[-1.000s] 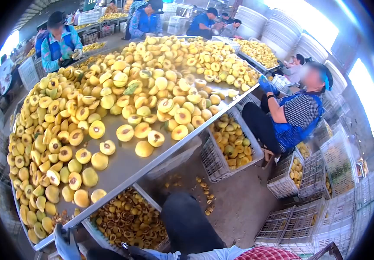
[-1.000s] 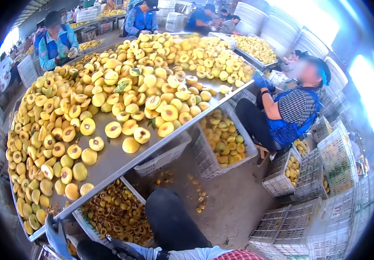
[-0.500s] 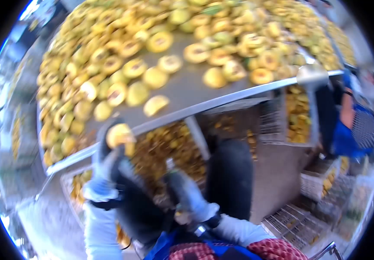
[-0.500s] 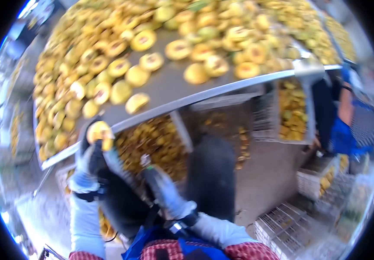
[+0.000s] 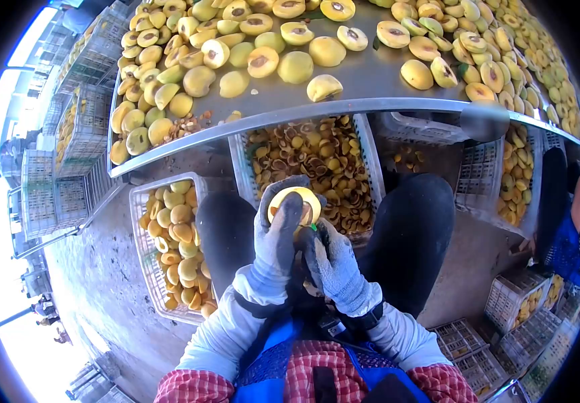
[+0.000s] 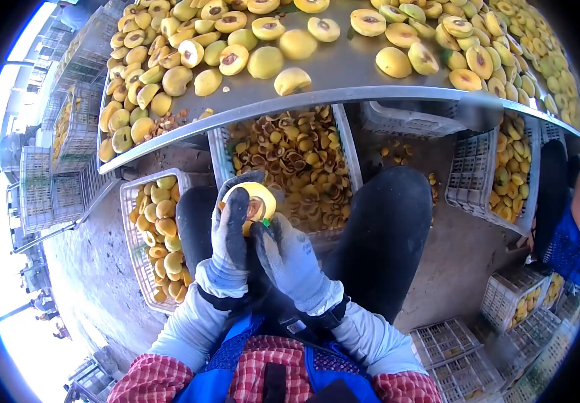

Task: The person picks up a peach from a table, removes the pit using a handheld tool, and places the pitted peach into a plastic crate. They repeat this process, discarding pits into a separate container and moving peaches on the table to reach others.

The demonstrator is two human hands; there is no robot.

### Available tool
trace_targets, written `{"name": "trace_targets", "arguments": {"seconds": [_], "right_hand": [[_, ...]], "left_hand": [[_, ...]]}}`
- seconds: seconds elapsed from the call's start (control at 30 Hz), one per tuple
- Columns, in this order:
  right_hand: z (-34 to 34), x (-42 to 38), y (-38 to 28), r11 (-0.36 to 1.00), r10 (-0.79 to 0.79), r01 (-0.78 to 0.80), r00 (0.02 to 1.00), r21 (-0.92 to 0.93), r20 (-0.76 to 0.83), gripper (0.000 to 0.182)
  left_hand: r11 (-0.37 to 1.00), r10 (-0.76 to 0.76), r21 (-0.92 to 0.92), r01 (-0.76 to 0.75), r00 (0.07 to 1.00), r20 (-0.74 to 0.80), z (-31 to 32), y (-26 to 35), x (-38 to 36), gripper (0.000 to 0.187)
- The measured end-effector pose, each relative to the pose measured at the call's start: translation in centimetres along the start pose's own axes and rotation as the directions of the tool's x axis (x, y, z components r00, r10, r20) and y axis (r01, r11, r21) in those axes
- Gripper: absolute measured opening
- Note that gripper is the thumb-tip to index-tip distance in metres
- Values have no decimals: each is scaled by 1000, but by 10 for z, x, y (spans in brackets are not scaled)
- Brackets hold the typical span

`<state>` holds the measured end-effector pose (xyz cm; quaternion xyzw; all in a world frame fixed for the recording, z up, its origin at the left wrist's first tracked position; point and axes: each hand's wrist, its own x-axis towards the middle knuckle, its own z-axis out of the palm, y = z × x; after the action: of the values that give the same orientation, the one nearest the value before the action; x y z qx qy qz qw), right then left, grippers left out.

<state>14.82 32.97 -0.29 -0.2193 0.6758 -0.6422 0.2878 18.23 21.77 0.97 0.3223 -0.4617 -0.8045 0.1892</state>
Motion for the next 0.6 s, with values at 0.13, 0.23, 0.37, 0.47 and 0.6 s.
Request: {"name": "trace_targets", "arguments": {"seconds": [0.13,0.23,0.37,0.47,0.6], "right_hand": [[9,-11,8,981,-173,176,984,79,-47,25],[-8,-22,-9,388,215,-652,751,651,624,40],[2,-33,11,-367,-122,-786,571,497,812,54],[9,-38,14,-347,-181,-745,649,570,739,51],[-2,-22,21,-389,-126,-653,737,650,664,50]], "left_hand": [[991,65,109,-79,990,124,-4,1,-7,36],[953,83,247,-175,936,342,-11,6,0,54],[956,-281,34,290,881,382,-12,4,-15,59],[717,-368,-520,463,886,281,-33,-35,-16,46],[861,-212,-479,173,977,-28,-45,-21,-30,42]]}}
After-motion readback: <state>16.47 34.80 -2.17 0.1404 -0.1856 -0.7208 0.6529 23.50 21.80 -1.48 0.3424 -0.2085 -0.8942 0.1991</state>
